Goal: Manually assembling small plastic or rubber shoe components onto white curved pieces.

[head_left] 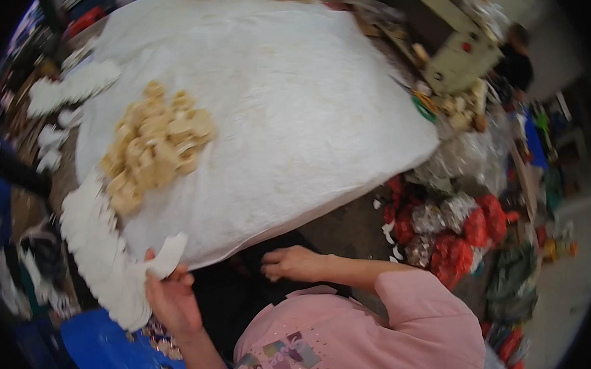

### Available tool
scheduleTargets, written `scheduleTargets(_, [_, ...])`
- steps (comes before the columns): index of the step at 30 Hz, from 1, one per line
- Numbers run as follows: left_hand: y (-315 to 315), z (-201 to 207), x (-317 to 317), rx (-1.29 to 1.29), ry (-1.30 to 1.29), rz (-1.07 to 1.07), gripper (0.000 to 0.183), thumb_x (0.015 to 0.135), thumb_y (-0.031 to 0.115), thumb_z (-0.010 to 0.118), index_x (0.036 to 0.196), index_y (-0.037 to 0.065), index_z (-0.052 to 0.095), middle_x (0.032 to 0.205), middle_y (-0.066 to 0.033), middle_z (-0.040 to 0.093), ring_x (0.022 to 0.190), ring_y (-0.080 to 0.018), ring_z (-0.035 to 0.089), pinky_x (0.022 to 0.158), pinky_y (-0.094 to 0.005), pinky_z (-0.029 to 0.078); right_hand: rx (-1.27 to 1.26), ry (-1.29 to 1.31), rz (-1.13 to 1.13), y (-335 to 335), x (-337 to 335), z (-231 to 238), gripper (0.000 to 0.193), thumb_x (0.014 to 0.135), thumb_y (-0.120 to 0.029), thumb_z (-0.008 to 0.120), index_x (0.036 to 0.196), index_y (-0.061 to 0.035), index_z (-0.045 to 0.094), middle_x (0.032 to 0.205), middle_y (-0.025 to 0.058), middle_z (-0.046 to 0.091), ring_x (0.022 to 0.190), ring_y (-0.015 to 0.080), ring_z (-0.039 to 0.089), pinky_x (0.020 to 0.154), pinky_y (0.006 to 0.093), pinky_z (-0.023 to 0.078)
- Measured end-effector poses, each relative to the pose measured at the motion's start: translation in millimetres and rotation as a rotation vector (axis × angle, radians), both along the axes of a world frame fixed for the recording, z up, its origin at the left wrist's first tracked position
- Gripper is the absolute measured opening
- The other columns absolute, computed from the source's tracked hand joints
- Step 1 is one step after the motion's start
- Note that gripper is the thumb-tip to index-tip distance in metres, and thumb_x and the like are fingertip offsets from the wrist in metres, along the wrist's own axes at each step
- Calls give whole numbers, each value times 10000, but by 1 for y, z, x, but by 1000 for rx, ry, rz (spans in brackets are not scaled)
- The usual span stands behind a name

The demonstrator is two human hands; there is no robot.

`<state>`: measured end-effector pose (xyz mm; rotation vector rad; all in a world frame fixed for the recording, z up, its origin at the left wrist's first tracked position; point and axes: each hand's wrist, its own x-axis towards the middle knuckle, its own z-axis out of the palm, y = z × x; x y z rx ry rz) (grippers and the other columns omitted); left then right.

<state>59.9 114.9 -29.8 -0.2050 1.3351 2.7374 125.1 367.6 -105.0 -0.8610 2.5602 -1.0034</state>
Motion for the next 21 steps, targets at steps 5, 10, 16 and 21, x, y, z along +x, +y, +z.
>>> scheduleTargets(5, [12, 6, -3, 77, -44, -45, 442, 979, 274, 401, 1316, -10, 371, 1011, -127, 605, 764, -191, 598, 588, -293, 464, -312, 152, -345, -12, 5, 28, 356, 706, -4, 667, 1046, -82, 592, 904, 90, 606, 714, 270, 619, 583, 344, 515])
scheduleTargets(10, [18, 9, 0, 21, 6, -29, 436, 988, 286, 374, 1275, -39, 421, 983, -141, 599, 801, -185, 571, 620, -306, 451, -559, 145, -313, -39, -31, 106, 392, 732, 23, 674, 1100, -68, 573, 932, 106, 633, 807, 250, 618, 697, 296, 498])
scheduleTargets(16, [20, 14, 9, 39, 52, 7, 398, 996, 218, 366, 1233, -89, 458, 1119, -137, 565, 934, -148, 539, 801, -288, 446, -782, 286, -250, -80, -64, 114, 400, 766, 79, 615, 1137, -50, 539, 1016, 165, 590, 864, 277, 600, 717, 309, 496])
scheduleTargets(21, [25, 29, 15, 94, 99, -33, 396, 997, 209, 360, 1222, -102, 459, 1166, -160, 549, 1064, -179, 536, 940, -317, 427, -732, 643, -166, -91, -81, 102, 444, 701, 109, 626, 1110, -45, 552, 1011, 161, 588, 858, 289, 590, 697, 335, 506])
